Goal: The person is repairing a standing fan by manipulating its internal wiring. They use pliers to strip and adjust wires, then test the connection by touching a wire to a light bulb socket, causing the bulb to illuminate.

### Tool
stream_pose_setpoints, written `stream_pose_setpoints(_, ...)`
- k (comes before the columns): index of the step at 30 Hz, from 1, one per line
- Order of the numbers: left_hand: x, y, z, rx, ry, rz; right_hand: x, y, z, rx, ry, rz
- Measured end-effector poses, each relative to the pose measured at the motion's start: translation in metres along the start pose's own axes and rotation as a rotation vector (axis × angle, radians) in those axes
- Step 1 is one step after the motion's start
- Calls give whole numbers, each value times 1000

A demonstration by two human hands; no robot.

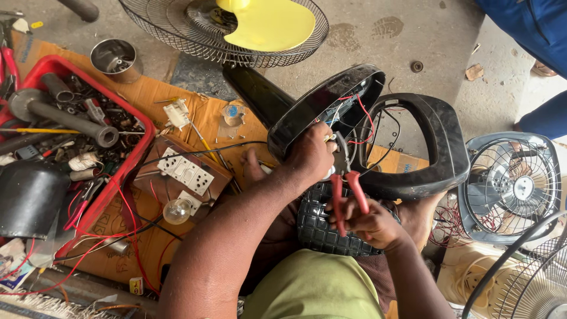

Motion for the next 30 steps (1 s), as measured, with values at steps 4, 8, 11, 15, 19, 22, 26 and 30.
stream_pose_setpoints(4,0,2,12,123,-9,-38,-11,15,-6,-164,89,77)
stream_pose_setpoints(8,2,2,16,202,28,-97,-11,27,-6,-181,130,159)
stream_pose_setpoints(11,4,4,15,156,40,-116,-10,30,-3,-250,127,206)
stream_pose_setpoints(15,8,-1,4,75,156,-164,-8,26,6,-186,112,277)
stream_pose_setpoints(19,11,0,-3,-48,157,-34,-5,29,14,-17,82,401)
stream_pose_setpoints(22,5,10,-2,-60,5,130,-24,48,3,-75,65,615)
stream_pose_setpoints(26,1,6,10,12,-155,82,-61,44,-21,-390,61,431)
stream_pose_setpoints(30,-4,14,14,65,-88,89,-61,22,-31,-522,51,325)
Point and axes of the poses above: each hand's wrist, its own x-axis towards the middle knuckle, its own y-axis out of the back of the hand, z = x × y, the point moved 6 cm from there along x, towards the middle knuckle, and after that the axes turned 11 degrees about -x, right-handed, at the moved point
